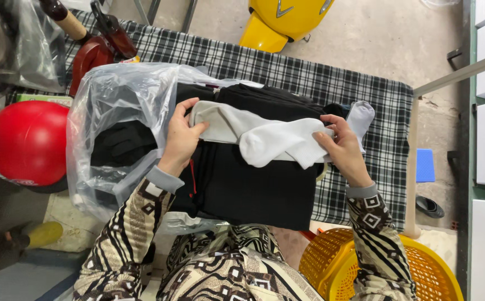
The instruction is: The person folds multiple pairs of socks and places them into a clear plastic bag on a checkered table. The person handles white, gray, and dark socks, folding each pair and stacking them before bagging the collection.
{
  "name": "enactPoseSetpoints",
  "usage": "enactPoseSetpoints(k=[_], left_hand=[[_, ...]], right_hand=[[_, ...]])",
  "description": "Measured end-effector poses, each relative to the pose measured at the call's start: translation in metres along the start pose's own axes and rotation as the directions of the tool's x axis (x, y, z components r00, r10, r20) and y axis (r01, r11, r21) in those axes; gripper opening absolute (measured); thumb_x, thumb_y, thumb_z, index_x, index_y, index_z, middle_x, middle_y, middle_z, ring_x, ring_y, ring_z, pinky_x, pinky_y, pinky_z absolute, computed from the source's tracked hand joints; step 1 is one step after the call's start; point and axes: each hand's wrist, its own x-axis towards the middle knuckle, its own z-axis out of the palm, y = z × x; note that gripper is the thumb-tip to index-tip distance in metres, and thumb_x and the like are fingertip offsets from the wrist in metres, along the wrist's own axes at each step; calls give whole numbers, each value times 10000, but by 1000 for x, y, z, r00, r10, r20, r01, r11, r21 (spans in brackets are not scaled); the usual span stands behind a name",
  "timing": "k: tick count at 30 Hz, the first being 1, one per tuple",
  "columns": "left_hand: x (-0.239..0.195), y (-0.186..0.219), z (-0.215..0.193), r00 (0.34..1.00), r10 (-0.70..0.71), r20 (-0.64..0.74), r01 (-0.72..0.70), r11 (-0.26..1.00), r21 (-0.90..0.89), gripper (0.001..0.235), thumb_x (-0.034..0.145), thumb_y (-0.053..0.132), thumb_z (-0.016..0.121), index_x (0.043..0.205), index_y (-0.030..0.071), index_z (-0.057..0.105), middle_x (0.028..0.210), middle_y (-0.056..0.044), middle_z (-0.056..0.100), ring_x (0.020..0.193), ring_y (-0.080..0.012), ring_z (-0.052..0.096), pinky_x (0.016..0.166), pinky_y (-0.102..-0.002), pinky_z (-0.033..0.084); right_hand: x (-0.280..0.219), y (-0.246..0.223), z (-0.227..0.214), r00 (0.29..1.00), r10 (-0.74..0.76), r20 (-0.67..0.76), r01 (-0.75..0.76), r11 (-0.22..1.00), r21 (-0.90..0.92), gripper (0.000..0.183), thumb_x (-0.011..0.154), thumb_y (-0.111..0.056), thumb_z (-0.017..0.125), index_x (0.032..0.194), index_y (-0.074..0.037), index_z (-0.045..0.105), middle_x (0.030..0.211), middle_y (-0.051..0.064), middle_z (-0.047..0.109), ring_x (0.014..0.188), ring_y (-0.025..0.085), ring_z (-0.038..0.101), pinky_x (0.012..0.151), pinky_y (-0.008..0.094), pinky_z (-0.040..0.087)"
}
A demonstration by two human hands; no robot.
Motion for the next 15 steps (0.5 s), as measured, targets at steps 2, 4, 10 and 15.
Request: enactPoseSetpoints(k=[2, 4, 10, 15], left_hand=[[1, -1, -4, 995, 84, -62, -80, 995, 52, 581, 866, -121, 645, 1409, -8, 473, 1238, -131, 677, 1106, -176, 684, 944, -285, 562], [1, -2, -10, 991, 100, -84, -96, 994, 46, 580, 872, -120, 641, 1416, -8, 471, 1251, -128, 670, 1115, -174, 681, 948, -283, 560], [4, 2, -14, 1000, 18, 5, -19, 999, 47, 593, 871, -108, 669, 1417, -5, 464, 1238, -125, 662, 1104, -160, 674, 911, -273, 562], [3, 3, -19, 998, -65, -7, 65, 998, 24, 596, 882, -74, 665, 1430, 20, 450, 1179, -120, 685, 1010, -145, 688, 808, -263, 561]], right_hand=[[0, 4, -1, 994, 106, -29, -96, 969, 227, 462, 991, -181, 658, 1425, -65, 548, 981, 42, 668, 709, 67, 544, 577, 218, 428], [-2, 10, -1, 991, 130, -16, -115, 924, 366, 448, 1001, -153, 648, 1428, -59, 545, 984, 29, 659, 709, 61, 532, 584, 208, 420], [-2, 16, 3, 995, -23, -98, 50, 958, 281, 425, 961, -40, 664, 1362, 8, 533, 1019, 34, 661, 848, 64, 643, 733, 203, 537], [-8, 15, 7, 974, -39, -222, 97, 962, 255, 348, 1010, -55, 626, 1342, 9, 541, 984, 49, 673, 816, 76, 662, 709, 219, 561]])
